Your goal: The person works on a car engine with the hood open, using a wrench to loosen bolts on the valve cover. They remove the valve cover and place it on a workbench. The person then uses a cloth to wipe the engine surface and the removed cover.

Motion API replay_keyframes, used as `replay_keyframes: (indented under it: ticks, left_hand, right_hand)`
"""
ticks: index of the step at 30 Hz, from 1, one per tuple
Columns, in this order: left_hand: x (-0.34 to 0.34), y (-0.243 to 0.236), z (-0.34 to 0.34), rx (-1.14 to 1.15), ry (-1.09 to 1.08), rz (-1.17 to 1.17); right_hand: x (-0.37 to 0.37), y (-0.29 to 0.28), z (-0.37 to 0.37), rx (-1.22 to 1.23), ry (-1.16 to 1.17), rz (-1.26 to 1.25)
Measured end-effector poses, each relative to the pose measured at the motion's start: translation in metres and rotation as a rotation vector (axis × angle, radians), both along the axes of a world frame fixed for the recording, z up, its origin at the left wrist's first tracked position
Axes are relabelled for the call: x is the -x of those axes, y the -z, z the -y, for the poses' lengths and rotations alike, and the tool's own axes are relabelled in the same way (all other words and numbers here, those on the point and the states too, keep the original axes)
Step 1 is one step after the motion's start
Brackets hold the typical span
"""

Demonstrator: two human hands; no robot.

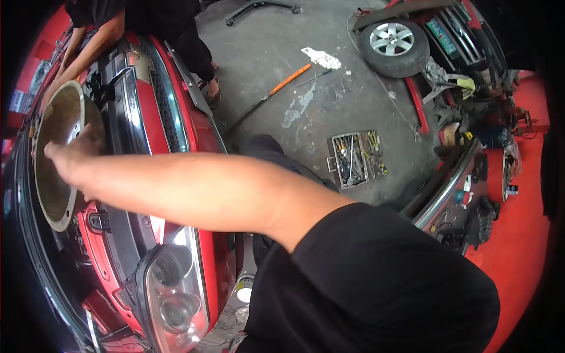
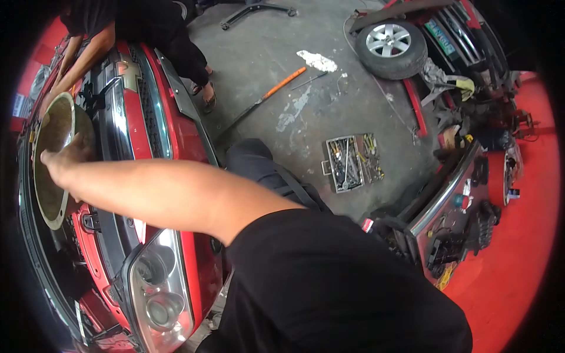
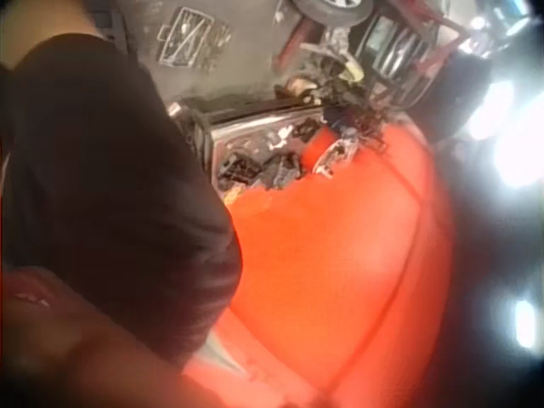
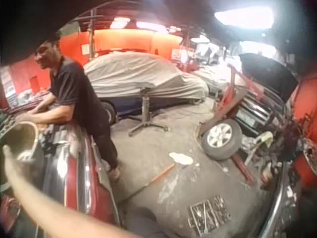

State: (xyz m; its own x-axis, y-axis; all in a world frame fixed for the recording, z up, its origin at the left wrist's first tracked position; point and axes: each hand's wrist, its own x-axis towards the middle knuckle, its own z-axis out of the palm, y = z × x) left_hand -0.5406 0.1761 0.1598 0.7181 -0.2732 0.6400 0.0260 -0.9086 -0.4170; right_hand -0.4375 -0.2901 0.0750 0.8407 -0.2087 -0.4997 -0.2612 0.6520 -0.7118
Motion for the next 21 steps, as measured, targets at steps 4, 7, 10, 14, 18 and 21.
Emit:
replay_keyframes:
  ticks: [4, 7, 10, 14, 18, 21]
  left_hand:
    - [0.085, 0.013, 0.053, 0.645, 0.391, -0.106]
    - [0.114, 0.025, 0.092, 1.407, 0.105, -0.149]
    - [0.132, 0.047, 0.117, 1.135, 0.209, -0.230]
    - [0.151, 0.071, 0.139, 1.329, 0.198, -0.327]
    - [0.161, 0.089, 0.156, 1.630, 0.148, -0.395]
    - [0.155, 0.106, 0.163, 1.459, 0.346, -0.525]
  right_hand:
    - [-0.027, 0.016, -0.030, 0.190, -0.032, -0.187]
    - [-0.026, 0.027, -0.031, 0.038, -0.004, -0.244]
    - [-0.027, 0.025, -0.030, -0.287, 0.105, -0.243]
    - [-0.020, 0.024, -0.034, -0.220, 0.147, -0.142]
    - [0.008, 0.028, -0.030, 0.026, 0.319, -0.116]
    - [0.039, 0.027, -0.006, 0.021, 0.326, -0.021]
